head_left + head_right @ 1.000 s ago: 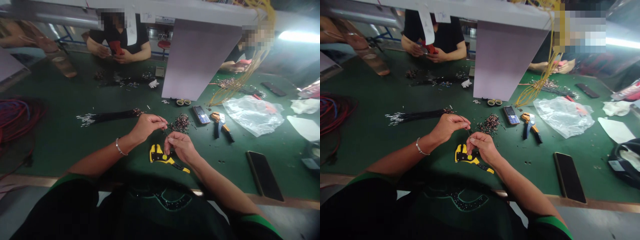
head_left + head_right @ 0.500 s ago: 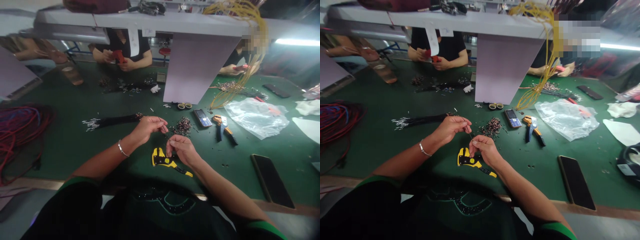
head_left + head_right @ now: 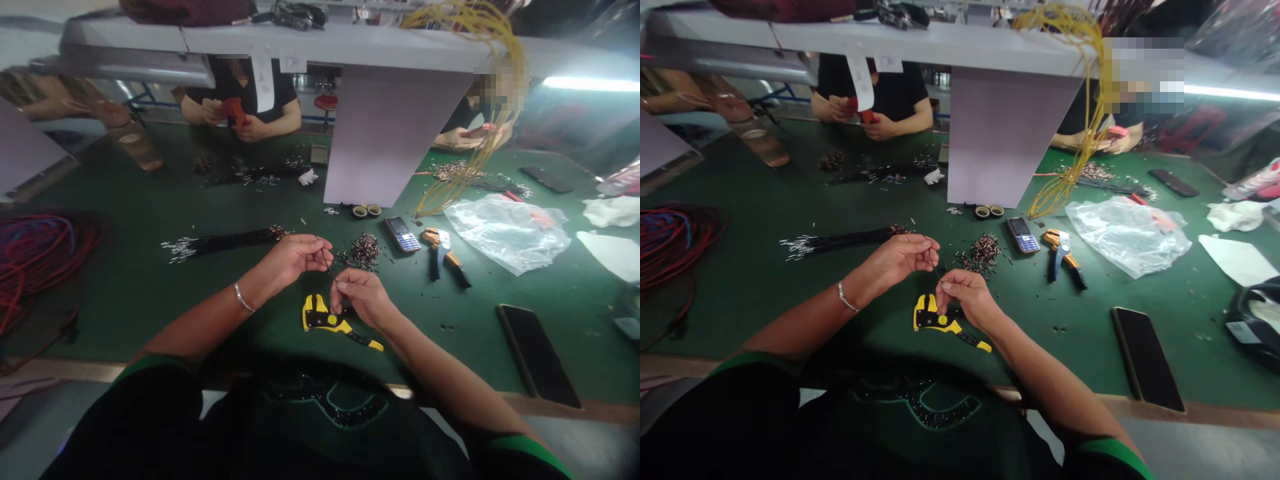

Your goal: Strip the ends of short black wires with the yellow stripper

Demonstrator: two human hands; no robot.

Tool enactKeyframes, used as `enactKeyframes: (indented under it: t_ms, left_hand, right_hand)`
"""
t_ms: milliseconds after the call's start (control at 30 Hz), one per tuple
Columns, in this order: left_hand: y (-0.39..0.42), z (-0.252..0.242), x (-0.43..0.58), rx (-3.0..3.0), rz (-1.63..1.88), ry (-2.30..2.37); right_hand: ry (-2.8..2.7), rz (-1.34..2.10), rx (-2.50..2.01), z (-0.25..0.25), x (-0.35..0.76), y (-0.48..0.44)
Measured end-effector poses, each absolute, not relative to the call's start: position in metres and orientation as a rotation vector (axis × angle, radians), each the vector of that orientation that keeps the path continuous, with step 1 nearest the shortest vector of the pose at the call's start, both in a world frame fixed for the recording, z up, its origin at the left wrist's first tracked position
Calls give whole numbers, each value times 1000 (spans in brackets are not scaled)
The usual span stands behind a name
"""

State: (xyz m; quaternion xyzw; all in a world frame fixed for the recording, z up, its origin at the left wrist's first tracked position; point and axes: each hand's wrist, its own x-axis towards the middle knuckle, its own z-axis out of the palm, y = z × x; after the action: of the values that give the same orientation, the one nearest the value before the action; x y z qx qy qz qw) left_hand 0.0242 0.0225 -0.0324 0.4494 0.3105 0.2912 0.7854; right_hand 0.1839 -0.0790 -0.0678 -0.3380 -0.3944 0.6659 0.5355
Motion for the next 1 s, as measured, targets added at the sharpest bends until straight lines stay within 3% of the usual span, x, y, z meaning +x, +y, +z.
enactKeyframes:
  t_ms: [267, 533, 1000]
  left_hand:
    - [24, -27, 23, 1016, 787, 762]
    - [38, -23, 10, 1069, 971, 784]
    - [38, -17, 6, 978, 1011, 794]
  right_hand:
    - [-1139, 1368, -961, -74, 188, -74]
    - [-2033, 584, -1349, -70, 194, -102]
    - [-2176, 432, -1384, -99, 207, -133]
